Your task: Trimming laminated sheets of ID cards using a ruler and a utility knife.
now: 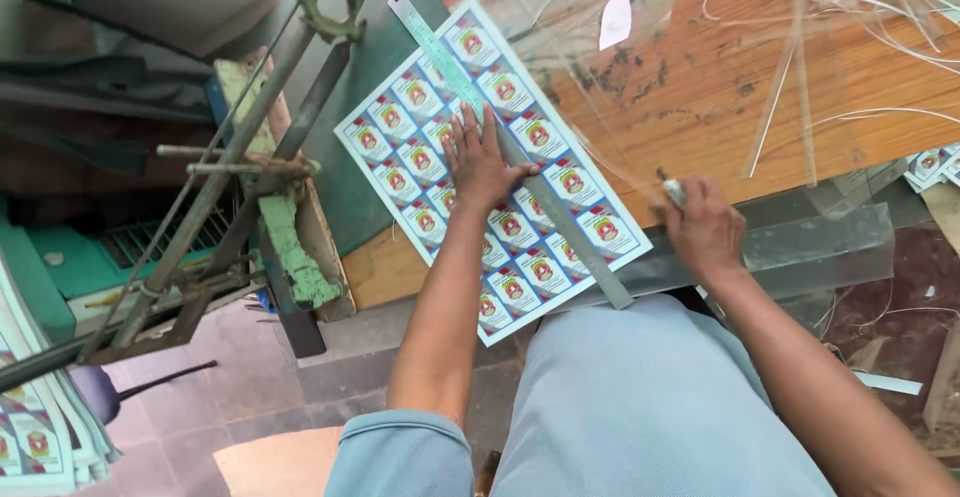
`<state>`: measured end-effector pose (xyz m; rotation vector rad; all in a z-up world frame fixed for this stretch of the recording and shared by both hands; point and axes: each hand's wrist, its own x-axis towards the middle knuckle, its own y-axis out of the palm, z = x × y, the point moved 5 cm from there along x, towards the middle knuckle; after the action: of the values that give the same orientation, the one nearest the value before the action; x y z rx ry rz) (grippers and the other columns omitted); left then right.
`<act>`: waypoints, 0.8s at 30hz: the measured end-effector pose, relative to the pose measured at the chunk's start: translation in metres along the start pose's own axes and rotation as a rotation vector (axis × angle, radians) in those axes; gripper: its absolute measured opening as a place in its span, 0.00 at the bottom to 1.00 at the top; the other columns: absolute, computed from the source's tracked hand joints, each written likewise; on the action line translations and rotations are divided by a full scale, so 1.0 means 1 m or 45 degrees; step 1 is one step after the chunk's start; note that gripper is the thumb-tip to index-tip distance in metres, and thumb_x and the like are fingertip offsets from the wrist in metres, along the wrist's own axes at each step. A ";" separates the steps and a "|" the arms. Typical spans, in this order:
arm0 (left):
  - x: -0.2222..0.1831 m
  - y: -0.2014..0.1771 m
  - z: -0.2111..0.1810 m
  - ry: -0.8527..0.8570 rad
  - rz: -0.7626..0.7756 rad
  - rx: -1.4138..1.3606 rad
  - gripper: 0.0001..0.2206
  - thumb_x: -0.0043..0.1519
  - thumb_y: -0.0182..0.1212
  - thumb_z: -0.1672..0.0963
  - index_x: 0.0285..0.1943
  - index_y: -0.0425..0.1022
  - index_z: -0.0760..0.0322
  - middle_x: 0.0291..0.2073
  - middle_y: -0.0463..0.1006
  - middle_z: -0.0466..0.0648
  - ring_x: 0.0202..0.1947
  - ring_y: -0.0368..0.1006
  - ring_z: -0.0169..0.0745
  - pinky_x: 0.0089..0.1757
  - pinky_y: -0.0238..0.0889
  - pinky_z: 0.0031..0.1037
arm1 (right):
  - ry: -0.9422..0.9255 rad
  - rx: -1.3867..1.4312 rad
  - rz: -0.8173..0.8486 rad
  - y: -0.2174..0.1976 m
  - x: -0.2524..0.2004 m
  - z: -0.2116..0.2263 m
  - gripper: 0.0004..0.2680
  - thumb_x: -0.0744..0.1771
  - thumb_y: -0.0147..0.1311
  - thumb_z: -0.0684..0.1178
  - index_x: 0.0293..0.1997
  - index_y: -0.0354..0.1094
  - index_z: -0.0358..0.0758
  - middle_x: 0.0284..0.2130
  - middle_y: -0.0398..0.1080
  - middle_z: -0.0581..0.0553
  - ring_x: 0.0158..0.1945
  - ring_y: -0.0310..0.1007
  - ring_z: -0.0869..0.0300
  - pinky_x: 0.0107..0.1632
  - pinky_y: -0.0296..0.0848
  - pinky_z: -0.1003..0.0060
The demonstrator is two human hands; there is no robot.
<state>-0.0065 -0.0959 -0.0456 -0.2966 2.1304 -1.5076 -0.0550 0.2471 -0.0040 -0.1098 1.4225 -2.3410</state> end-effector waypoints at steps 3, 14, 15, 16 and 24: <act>0.006 -0.004 0.001 0.050 0.025 0.002 0.65 0.39 0.75 0.35 0.82 0.38 0.56 0.80 0.34 0.57 0.79 0.29 0.62 0.70 0.27 0.57 | -0.014 0.002 -0.121 0.004 0.019 -0.030 0.11 0.68 0.60 0.52 0.51 0.69 0.39 0.46 0.70 0.39 0.43 0.74 0.41 0.41 0.71 0.46; 0.014 -0.008 -0.002 0.022 0.173 0.110 0.71 0.33 0.75 0.34 0.82 0.32 0.56 0.80 0.29 0.50 0.79 0.25 0.58 0.70 0.24 0.60 | 0.089 0.178 -0.192 -0.054 0.037 -0.084 0.09 0.73 0.61 0.50 0.43 0.68 0.36 0.35 0.70 0.38 0.42 0.72 0.44 0.45 0.69 0.48; 0.013 -0.005 0.000 0.015 0.174 0.103 0.71 0.33 0.75 0.34 0.82 0.32 0.56 0.80 0.29 0.50 0.79 0.25 0.58 0.70 0.24 0.60 | 0.083 0.172 -0.186 -0.055 0.037 -0.074 0.09 0.73 0.61 0.50 0.43 0.68 0.36 0.35 0.70 0.38 0.42 0.72 0.44 0.45 0.69 0.48; 0.010 -0.003 0.002 0.005 0.176 0.091 0.71 0.33 0.76 0.34 0.82 0.32 0.56 0.81 0.29 0.50 0.79 0.24 0.58 0.69 0.24 0.62 | 0.008 0.118 -0.147 -0.056 0.036 -0.060 0.09 0.72 0.62 0.51 0.46 0.68 0.37 0.37 0.69 0.37 0.41 0.72 0.43 0.44 0.69 0.48; 0.012 -0.016 -0.008 -0.025 0.190 0.054 0.71 0.33 0.79 0.36 0.82 0.31 0.55 0.81 0.28 0.50 0.80 0.23 0.57 0.69 0.24 0.61 | -0.253 -0.120 -0.053 0.015 0.065 0.006 0.17 0.63 0.65 0.58 0.52 0.69 0.43 0.46 0.68 0.37 0.42 0.74 0.42 0.40 0.72 0.47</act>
<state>-0.0226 -0.1007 -0.0320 -0.1333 2.0543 -1.4560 -0.1087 0.2123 -0.0229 -0.3906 1.4427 -2.2246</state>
